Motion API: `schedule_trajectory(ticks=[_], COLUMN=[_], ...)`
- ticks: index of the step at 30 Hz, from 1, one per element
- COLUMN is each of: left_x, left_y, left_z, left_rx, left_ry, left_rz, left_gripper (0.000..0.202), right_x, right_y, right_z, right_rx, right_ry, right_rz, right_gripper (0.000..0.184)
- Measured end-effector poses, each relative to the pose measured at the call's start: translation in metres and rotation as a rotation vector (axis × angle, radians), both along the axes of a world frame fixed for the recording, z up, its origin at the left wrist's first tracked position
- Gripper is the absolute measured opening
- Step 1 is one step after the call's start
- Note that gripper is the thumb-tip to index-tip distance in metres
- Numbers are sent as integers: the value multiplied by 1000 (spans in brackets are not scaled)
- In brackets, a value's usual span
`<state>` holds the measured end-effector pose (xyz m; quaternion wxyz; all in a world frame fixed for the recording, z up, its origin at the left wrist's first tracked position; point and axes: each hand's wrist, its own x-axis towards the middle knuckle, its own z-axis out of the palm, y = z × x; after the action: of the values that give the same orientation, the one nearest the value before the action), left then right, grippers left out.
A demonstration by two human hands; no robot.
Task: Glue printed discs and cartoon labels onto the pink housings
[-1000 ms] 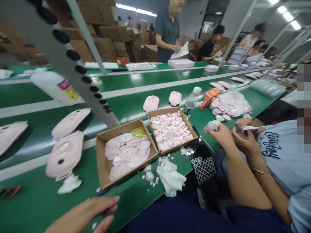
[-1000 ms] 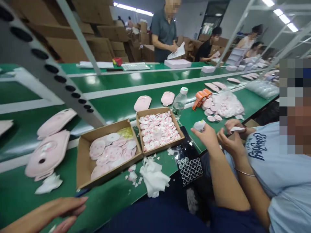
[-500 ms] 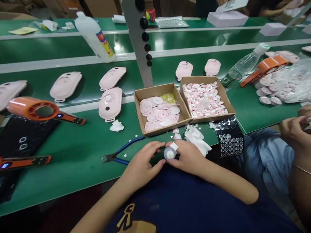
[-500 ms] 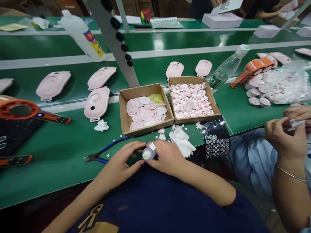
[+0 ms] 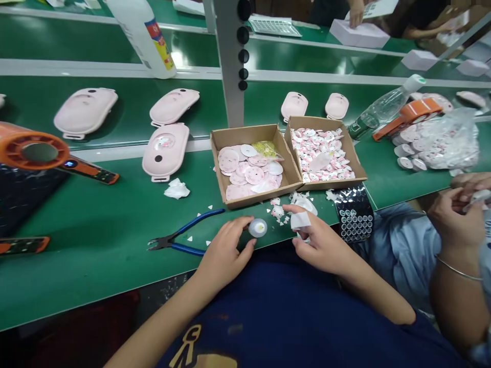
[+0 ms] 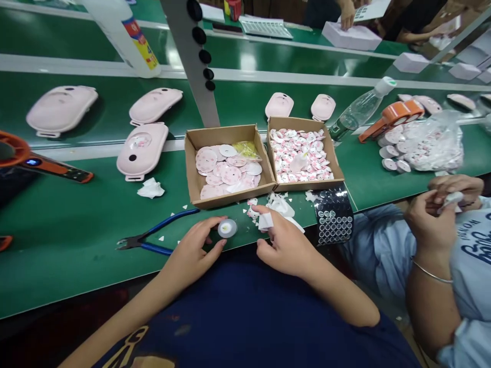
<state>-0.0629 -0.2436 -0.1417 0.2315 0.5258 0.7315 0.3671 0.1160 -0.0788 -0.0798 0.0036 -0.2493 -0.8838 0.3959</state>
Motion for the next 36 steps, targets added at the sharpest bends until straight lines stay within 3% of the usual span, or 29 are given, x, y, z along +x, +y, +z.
schedule_trajectory(ticks=[3,6,10,12,15,18,20,22,24,27,29,31,32,34,36], left_x=[-6,-6,11,20,28,31,31,31,30,25,22,19,19,19,22], left_y=[-16,-36,-44,-39,-29,-26,-26,-26,-25,-22,-21,-23,-24,-27,-28], left_z=[16,43,76,84,85,80,76,72,68,67,68,71,73,78,83], left_rx=[125,221,123,80,75,52,13,-5,5,18,12,10,16,33,47], left_ry=[27,34,-55,-111,-122,-130,-217,-296,-290,-186,-113,-51,-34,-22,-19], left_rz=[4,22,-114,-164,-98,-3,11,14,30,-2,-61,-110,-133,-194,-255], left_gripper=[41,33,16,34,57,41,20,12,14,15,16,15,15,14,15], right_x=[11,9,-1,-5,-9,-11,-11,-9,-6,2,10,16,18,15,5], right_y=[0,-12,-39,-51,-63,-71,-74,-74,-71,-55,-35,-4,14,56,97], right_z=[16,23,26,27,25,21,19,18,18,22,24,24,23,18,11], right_rx=[120,315,583,664,727,730,712,662,543,219,20,-15,44,302,541], right_ry=[58,50,139,197,217,141,86,64,67,76,89,135,168,235,193], right_rz=[48,127,290,356,399,388,381,389,400,381,323,172,46,-303,-536], right_gripper=[63,51,38,37,42,56,66,71,76,86,90,79,69,50,49])
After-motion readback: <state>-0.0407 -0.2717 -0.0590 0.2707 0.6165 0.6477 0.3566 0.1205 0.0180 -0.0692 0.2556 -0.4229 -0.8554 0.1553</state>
